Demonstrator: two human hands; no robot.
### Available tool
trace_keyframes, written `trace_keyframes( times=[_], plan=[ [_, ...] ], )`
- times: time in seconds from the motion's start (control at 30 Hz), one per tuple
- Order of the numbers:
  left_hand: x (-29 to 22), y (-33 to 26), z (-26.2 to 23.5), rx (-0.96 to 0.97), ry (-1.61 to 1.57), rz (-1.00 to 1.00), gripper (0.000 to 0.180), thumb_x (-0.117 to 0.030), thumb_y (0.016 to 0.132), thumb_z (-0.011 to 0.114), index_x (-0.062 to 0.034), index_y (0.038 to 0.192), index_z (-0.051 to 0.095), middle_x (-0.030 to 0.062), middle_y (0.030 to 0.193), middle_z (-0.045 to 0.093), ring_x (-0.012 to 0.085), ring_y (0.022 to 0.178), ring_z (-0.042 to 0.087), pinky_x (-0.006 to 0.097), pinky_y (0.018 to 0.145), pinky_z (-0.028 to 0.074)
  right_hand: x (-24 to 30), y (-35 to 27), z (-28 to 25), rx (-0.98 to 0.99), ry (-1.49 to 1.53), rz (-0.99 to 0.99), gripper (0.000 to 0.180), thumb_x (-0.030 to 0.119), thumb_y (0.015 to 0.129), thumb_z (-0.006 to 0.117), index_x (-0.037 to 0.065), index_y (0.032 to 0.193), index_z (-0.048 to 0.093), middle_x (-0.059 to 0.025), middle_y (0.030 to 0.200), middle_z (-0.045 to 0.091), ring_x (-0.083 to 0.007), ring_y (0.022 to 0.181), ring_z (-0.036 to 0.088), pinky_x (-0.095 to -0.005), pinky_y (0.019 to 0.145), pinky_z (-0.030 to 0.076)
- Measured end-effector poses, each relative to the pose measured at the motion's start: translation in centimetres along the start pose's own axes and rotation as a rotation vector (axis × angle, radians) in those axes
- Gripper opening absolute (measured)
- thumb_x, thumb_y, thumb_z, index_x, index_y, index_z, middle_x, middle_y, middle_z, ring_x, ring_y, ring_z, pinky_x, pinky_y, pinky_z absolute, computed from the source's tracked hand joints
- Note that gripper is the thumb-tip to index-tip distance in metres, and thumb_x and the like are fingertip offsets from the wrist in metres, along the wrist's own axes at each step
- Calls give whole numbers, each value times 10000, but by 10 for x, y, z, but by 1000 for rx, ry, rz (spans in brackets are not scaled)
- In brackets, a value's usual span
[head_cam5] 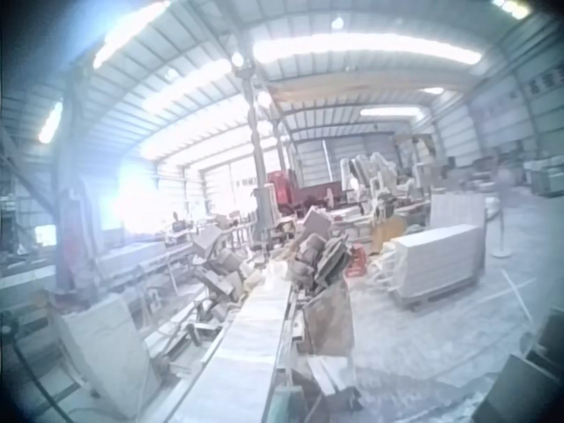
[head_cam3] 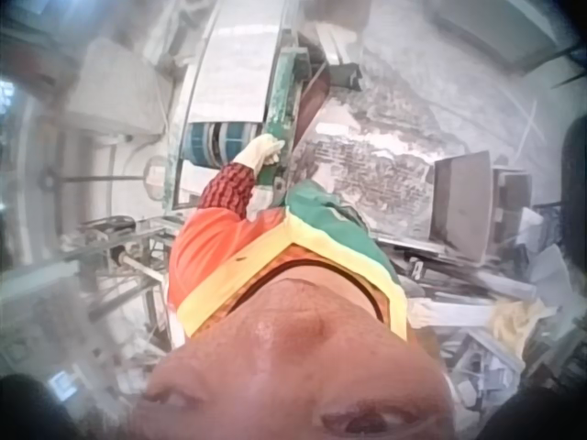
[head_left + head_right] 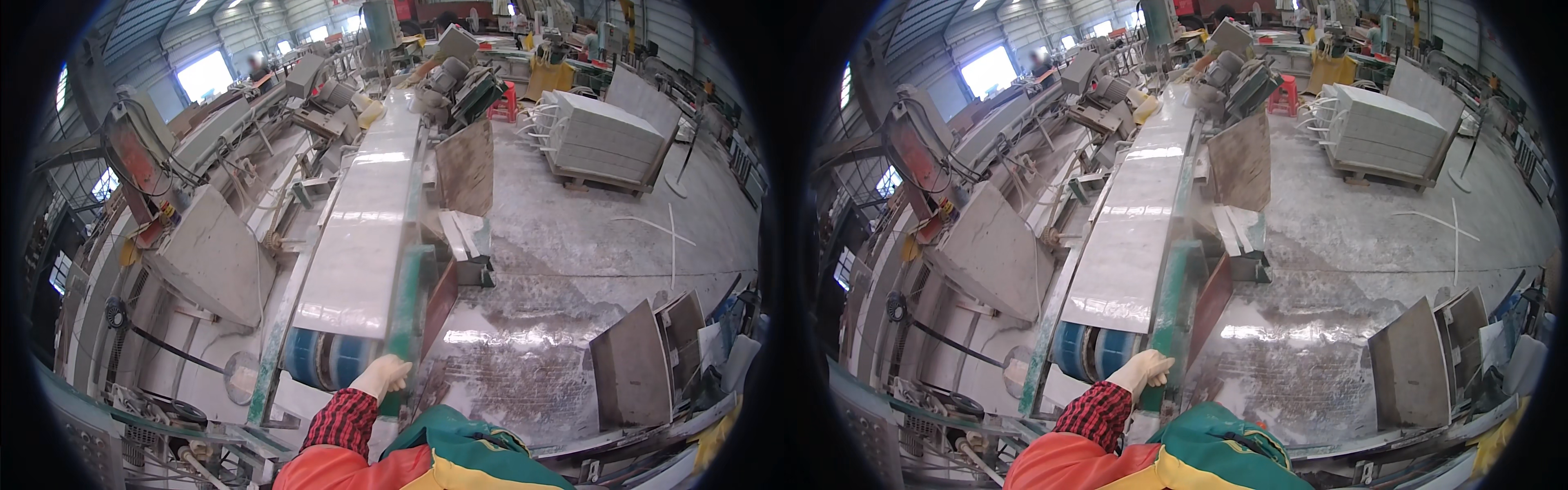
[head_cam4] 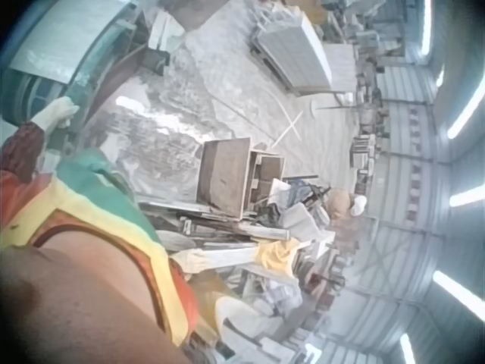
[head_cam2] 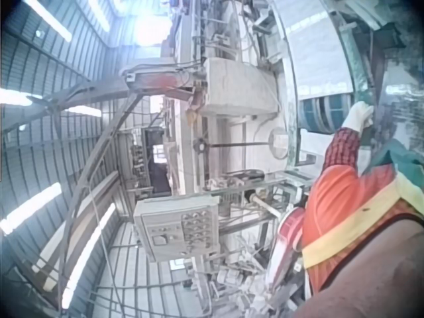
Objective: The person repeatedly picks up large white rectangular panels from a conveyor belt and places them onto a stack. The person handles the panels one at a time, moving them from the moving belt to a growing pile on the floor.
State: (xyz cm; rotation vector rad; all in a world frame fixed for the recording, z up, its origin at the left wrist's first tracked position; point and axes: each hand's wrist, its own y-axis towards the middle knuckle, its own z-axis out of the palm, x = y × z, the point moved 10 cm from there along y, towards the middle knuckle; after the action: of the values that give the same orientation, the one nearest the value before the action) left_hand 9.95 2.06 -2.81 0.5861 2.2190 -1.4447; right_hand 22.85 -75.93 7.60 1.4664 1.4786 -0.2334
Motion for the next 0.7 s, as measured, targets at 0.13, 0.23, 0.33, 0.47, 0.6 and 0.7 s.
trace_keyframes(
  times=[0.13, 0.23, 0.33, 0.47, 0.6, 0.7],
  plan=[
    [-1, -1, -1, 2, 11, -38, 460, -363, 932, 436, 46, 879, 640, 157, 716, 687, 273, 608, 656, 374, 565, 543, 3, -1, 0, 20, -4, -19, 410, 452, 915, 552, 79, 1051, 656, -242, 1035, 620, -439, 969, 580, -587, 779, 472],
    [4, 3, 0, 13, -2, -53, 462, -374, 936, 454, 45, 875, 638, 151, 707, 685, 270, 599, 651, 373, 562, 541, 6, -2, 0, 34, -8, -32, 419, 461, 916, 546, 80, 1054, 656, -246, 1040, 619, -445, 974, 578, -593, 779, 471],
    [-2, -2, -2, 3, -16, 37, 508, -428, 924, 460, 41, 887, 650, 160, 712, 685, 264, 604, 672, 345, 555, 556, 8, -4, 0, 51, -13, -42, 429, 469, 917, 540, 82, 1058, 656, -250, 1046, 619, -450, 979, 576, -599, 779, 469],
    [2, -2, -2, 4, -38, 23, 496, -421, 927, 466, 39, 879, 647, 155, 709, 686, 266, 596, 664, 354, 548, 549, 13, -2, 1, 66, -14, -65, 441, 481, 919, 533, 83, 1063, 656, -255, 1052, 618, -457, 985, 574, -607, 780, 466],
    [-1, -3, -1, 19, -52, 4, 479, -403, 928, 478, 45, 872, 638, 143, 691, 680, 263, 579, 642, 366, 535, 532, 16, -5, 0, 88, -21, -78, 453, 492, 920, 525, 84, 1068, 657, -260, 1059, 617, -464, 991, 571, -615, 780, 464],
    [-1, -3, -1, 38, -43, -17, 485, -408, 924, 478, 47, 878, 640, 143, 698, 683, 265, 579, 643, 367, 537, 535, 20, -5, 0, 103, -24, -89, 463, 501, 921, 520, 85, 1072, 657, -264, 1065, 617, -469, 996, 570, -620, 781, 462]
  ],
)
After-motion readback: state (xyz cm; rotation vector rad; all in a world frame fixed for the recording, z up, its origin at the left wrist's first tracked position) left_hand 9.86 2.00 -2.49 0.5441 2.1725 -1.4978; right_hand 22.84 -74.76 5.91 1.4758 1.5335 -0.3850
